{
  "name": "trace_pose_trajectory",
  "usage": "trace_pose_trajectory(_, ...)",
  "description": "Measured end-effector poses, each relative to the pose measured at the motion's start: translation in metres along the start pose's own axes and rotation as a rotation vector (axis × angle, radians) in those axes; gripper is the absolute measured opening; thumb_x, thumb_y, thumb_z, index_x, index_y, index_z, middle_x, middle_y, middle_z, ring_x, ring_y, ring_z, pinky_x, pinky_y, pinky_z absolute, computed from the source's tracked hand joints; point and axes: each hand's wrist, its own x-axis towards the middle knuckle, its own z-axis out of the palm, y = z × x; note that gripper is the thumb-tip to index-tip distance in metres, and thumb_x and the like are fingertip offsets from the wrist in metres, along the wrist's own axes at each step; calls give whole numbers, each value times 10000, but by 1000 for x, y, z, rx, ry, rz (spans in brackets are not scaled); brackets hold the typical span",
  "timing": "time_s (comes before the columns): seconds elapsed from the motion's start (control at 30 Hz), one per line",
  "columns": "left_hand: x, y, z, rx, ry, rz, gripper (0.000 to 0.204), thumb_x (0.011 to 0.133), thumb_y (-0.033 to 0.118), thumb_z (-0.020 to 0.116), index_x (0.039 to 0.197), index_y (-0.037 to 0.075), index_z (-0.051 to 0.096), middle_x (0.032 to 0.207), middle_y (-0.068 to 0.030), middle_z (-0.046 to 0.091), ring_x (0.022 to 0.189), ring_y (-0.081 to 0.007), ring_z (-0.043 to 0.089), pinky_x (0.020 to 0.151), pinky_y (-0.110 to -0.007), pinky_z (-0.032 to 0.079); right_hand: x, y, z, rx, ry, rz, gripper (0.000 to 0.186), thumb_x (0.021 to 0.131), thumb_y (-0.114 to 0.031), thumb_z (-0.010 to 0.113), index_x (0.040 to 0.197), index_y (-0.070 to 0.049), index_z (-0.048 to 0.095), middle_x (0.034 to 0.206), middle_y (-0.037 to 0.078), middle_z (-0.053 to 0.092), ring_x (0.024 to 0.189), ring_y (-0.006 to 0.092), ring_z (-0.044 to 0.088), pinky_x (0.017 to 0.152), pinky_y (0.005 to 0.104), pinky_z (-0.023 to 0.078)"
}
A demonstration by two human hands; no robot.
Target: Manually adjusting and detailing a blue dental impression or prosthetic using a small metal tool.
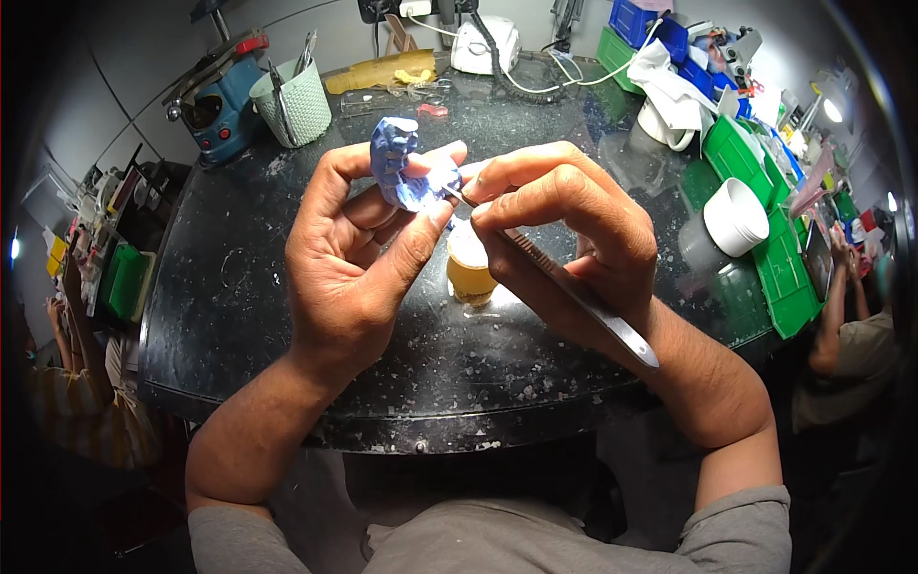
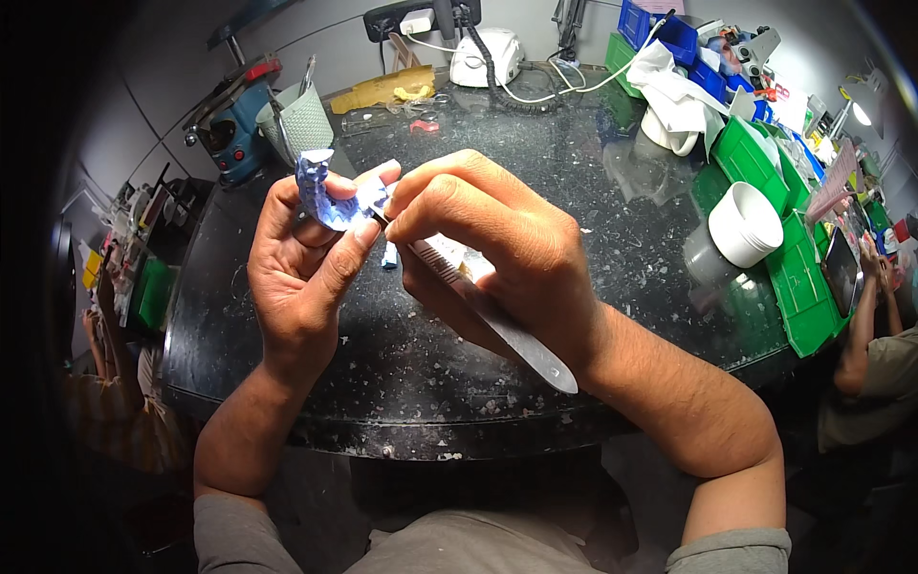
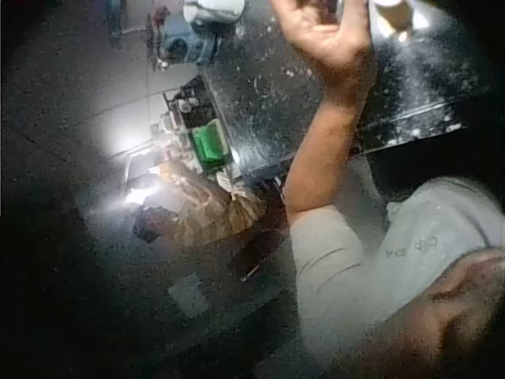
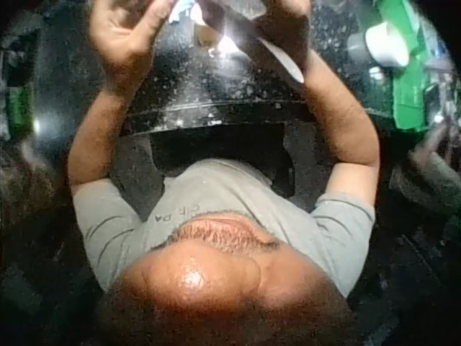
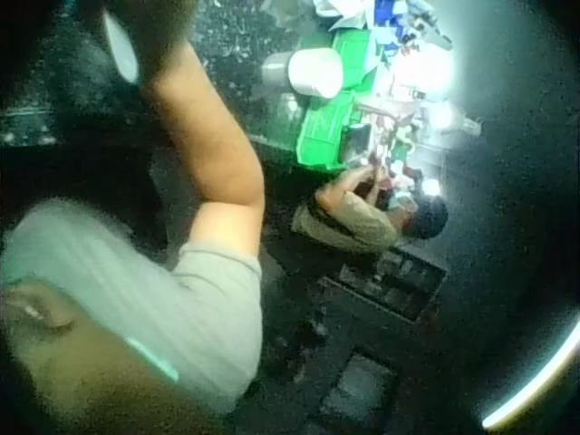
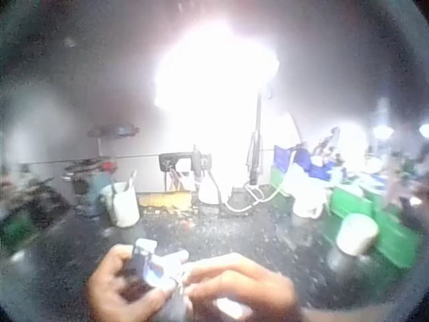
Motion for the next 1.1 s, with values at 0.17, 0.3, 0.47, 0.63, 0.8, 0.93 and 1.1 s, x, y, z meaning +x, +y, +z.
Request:
trace_pose_trajectory(0.17,0,2,2,2,19,-27,341,922,-90,617,1200,14,448,1291,-286,606,1231,-264,599,1072,-374,463,0,-1,0,37,-20,25,195,770,42,762,939,-18,688,1016,145,685,976,225,682,843,339,549)
trace_pose_trajectory(0.3,0,2,2,-6,26,-30,340,917,-94,622,1188,17,449,1288,-286,608,1233,-269,598,1077,-378,457,2,-2,3,36,35,1,250,696,93,743,890,-37,653,935,101,668,890,239,690,770,332,561)
trace_pose_trajectory(0.47,0,1,2,-12,39,-32,350,905,-101,634,1177,23,451,1278,-284,614,1236,-278,600,1071,-380,464,3,-1,3,34,32,-7,260,685,96,744,889,-34,646,932,100,667,888,239,690,773,331,562)
trace_pose_trajectory(0.63,0,0,2,6,23,-14,354,899,-106,637,1172,25,455,1273,-282,618,1239,-279,598,1070,-385,468,0,1,-2,17,-30,-1,206,754,23,771,937,-16,684,1003,141,689,971,232,683,843,351,551)
trace_pose_trajectory(0.8,0,0,0,24,8,3,356,897,-106,639,1174,25,457,1269,-274,622,1241,-277,598,1070,-384,470,0,1,-2,20,-33,-17,207,754,23,771,938,-16,683,1000,140,688,970,233,683,849,352,551)
trace_pose_trajectory(0.93,0,0,1,34,15,4,355,896,-98,646,1175,24,463,1264,-264,628,1237,-275,601,1068,-382,471,2,2,2,32,22,-14,245,701,80,741,896,-37,651,937,105,673,904,236,696,782,329,562)
trace_pose_trajectory(1.1,0,-2,-2,64,14,27,358,896,-90,652,1182,26,470,1263,-254,631,1226,-268,609,1059,-378,478,2,0,-2,49,-6,-5,213,732,33,754,917,-24,667,971,131,677,928,234,688,813,345,554)
